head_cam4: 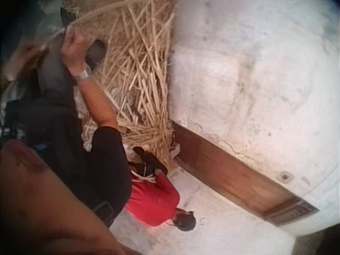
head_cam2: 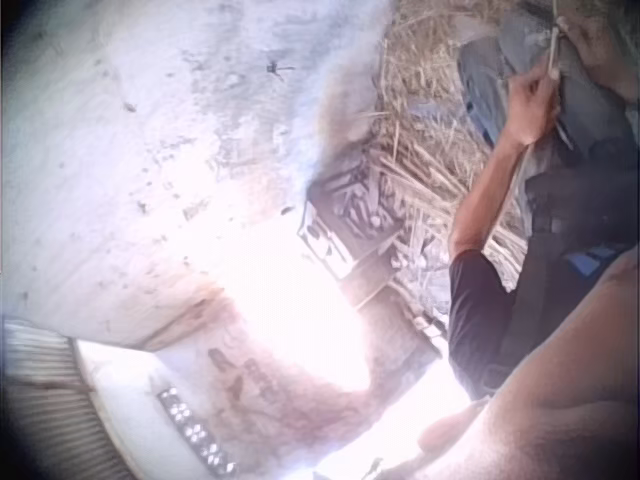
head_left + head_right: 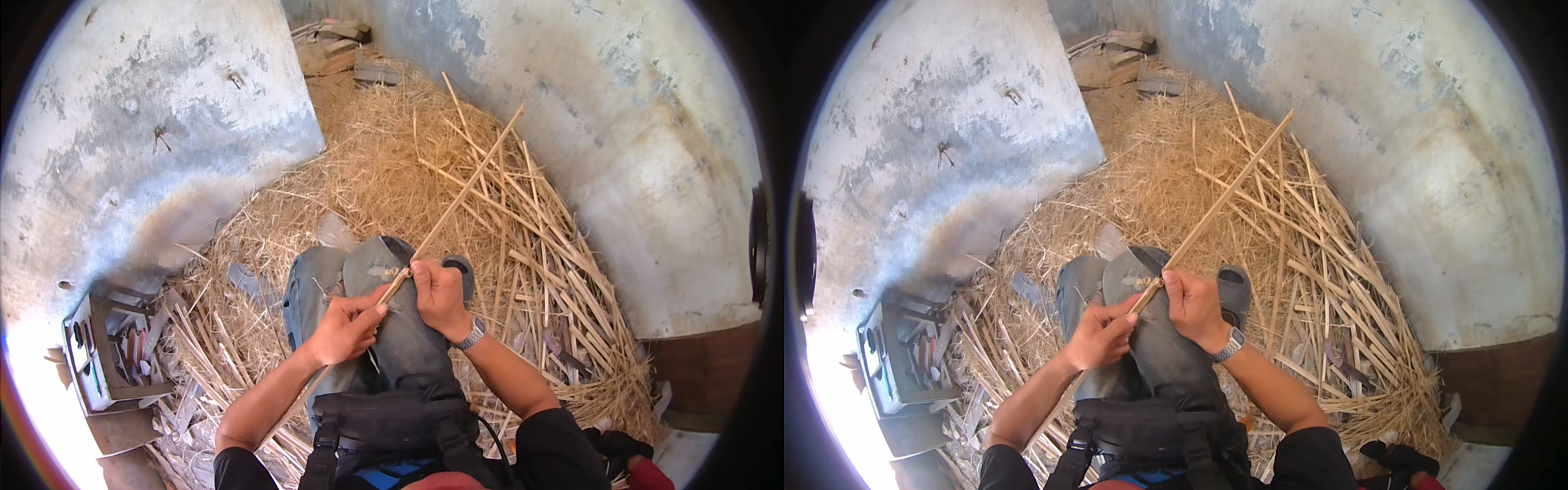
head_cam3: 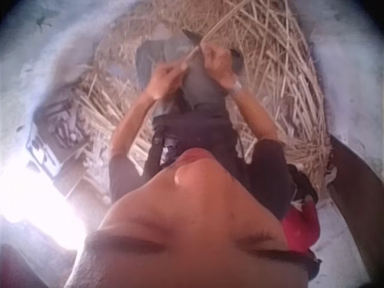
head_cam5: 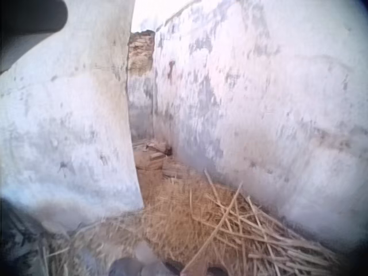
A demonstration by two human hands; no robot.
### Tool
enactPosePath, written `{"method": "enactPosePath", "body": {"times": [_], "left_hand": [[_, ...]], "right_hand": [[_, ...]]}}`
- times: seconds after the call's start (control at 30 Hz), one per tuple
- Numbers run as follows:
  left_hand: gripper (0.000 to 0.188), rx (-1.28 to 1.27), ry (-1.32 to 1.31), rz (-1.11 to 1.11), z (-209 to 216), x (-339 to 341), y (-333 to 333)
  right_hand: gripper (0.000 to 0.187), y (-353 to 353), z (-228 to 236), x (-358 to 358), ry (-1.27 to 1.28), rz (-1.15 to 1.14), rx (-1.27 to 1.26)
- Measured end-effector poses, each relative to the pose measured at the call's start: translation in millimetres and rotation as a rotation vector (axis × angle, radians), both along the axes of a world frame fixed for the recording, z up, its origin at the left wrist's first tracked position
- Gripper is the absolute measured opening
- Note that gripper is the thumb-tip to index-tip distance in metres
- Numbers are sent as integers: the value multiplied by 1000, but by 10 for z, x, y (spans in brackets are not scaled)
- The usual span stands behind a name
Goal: The person shaves a thin strip of wood using a small knife and then handles a long wooden staff with a machete.
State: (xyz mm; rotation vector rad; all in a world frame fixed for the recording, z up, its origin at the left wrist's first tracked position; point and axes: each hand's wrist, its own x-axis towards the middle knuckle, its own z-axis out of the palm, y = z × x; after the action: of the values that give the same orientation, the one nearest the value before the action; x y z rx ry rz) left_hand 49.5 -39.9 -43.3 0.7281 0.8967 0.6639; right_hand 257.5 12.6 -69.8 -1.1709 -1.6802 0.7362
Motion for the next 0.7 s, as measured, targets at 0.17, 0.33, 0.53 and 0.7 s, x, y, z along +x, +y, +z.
{"method": "enactPosePath", "body": {"times": [0.17,0.33,0.53,0.7], "left_hand": [[47,-35,-108,-9,-48,-45,-30],[48,-141,-176,-31,9,-72,-12],[50,-101,-164,-23,1,-74,-42],[48,55,6,-12,7,-3,-89]], "right_hand": [[38,2,-100,178,170,242,-294],[40,77,-113,488,460,410,-575],[26,52,251,374,199,43,-215],[24,-34,556,147,49,10,-149]]}}
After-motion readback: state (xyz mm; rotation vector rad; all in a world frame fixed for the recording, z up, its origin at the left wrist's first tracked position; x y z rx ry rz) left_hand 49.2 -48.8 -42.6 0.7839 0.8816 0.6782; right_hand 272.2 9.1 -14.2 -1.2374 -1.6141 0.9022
